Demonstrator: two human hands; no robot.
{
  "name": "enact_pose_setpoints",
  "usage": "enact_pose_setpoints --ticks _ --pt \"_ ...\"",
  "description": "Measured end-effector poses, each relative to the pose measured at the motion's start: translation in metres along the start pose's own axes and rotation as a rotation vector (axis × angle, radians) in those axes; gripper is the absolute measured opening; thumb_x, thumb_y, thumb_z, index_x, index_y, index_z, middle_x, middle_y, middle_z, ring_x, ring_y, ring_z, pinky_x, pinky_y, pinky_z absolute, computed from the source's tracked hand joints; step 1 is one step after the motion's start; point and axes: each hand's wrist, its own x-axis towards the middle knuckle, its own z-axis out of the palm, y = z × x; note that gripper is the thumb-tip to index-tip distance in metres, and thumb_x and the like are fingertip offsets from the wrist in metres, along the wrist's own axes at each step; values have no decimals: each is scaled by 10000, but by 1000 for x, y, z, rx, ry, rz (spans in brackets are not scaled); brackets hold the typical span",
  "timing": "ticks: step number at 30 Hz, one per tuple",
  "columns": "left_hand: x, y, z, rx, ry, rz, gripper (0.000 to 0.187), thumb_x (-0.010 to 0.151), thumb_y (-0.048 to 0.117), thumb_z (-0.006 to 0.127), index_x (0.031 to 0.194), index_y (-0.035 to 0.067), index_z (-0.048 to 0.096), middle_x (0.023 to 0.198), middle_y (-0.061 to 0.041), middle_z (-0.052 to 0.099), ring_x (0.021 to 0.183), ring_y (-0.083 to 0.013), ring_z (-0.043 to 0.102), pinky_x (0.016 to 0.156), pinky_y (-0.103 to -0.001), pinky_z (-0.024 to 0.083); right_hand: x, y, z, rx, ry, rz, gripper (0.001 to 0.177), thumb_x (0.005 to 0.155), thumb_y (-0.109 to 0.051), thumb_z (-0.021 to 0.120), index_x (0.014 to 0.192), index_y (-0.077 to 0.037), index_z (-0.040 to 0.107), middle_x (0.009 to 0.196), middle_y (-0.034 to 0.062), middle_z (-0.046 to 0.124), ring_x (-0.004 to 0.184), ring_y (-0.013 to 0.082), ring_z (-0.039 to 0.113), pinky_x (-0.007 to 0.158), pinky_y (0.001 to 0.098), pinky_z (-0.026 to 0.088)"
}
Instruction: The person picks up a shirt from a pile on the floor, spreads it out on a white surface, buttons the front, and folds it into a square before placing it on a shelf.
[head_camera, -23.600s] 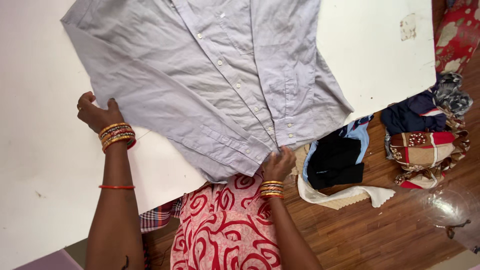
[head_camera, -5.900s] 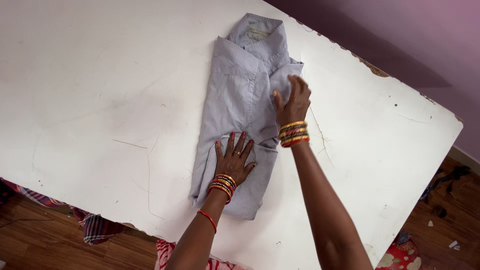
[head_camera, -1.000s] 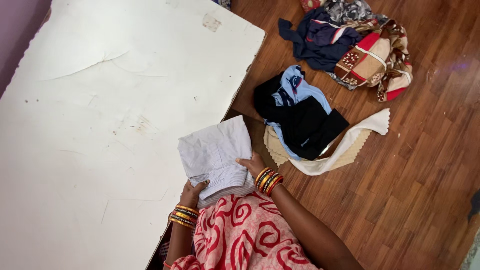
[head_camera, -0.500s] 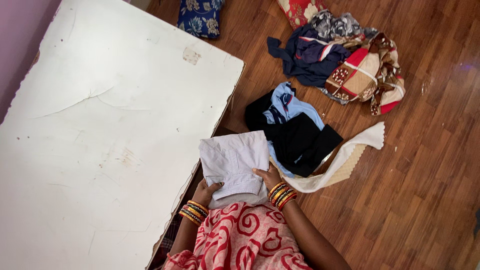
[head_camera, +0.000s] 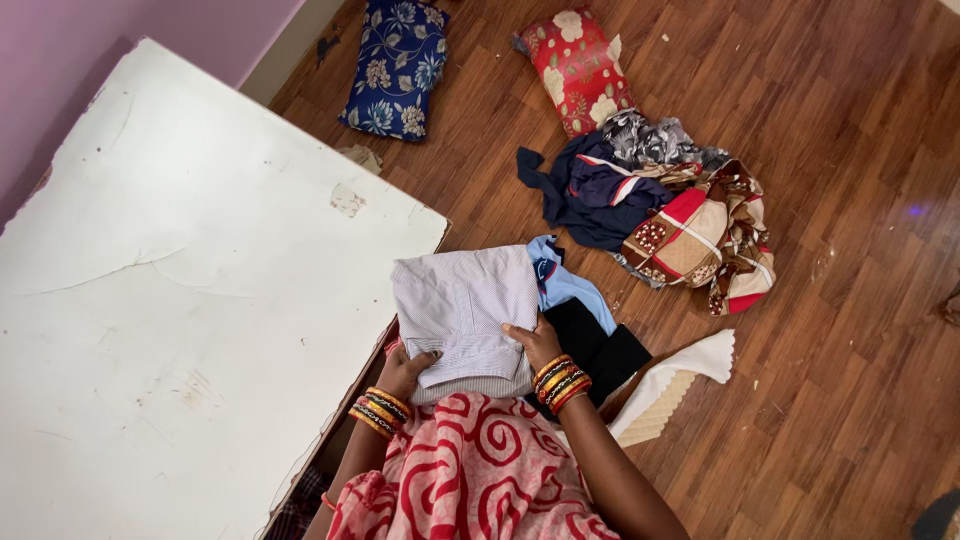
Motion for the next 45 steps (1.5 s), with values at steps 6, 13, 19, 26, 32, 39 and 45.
enact_pose_setpoints --ticks 6,13,19,26,32,39,45 --pt "42 39 30 22 63 -66 432 812 10 676 1214 -88 551 1055 -187 736 854 -239 719 793 -353 607 43 -22 -15 -48 48 -37 598 821 -190 764 1349 15 571 1202 150 711 1060 232 695 938 354 548" --pt "132 73 65 111 12 -84 423 876 73 709 1206 -161 586 1012 -196 711 809 -235 658 743 -356 552 135 -74 -59 28 9 -70 545 830 -156 764 1312 41 601 1204 158 716 1045 237 689 932 365 543" --pt "232 143 122 88 91 -71 508 817 101 719 1248 -110 553 1065 -167 738 900 -242 702 836 -361 576 239 -157 -88 -37 2 -116 519 831 -153 762 1292 43 625 1175 146 723 1020 229 686 918 348 546" --pt "342 211 166 183 97 -12 535 834 99 715 1298 -125 574 1189 -199 740 1026 -253 708 962 -369 548 338 -256 -114 -155 11 -122 535 817 -240 767 1264 30 651 1137 128 758 991 212 705 883 353 546" --pt "397 270 212 71 -9 107 637 824 56 677 1404 -63 441 1325 -195 664 1139 -255 679 1032 -368 520 381 -313 -130 -11 73 -64 521 793 -208 788 1246 5 646 1120 98 754 979 204 708 866 367 552" --pt "507 315 223 30 139 -10 651 821 35 705 1393 -65 411 1293 -222 685 1120 -294 705 1027 -392 541 492 -387 -139 -20 -26 -124 531 790 -200 780 1260 8 645 1106 91 746 981 191 689 894 349 537" --pt "625 386 268 -41 103 94 596 822 35 675 1367 -128 499 1214 -259 689 985 -339 697 920 -454 565 605 -485 -158 -51 -115 -201 531 852 -229 760 1288 58 660 1122 125 734 987 214 666 906 348 523"
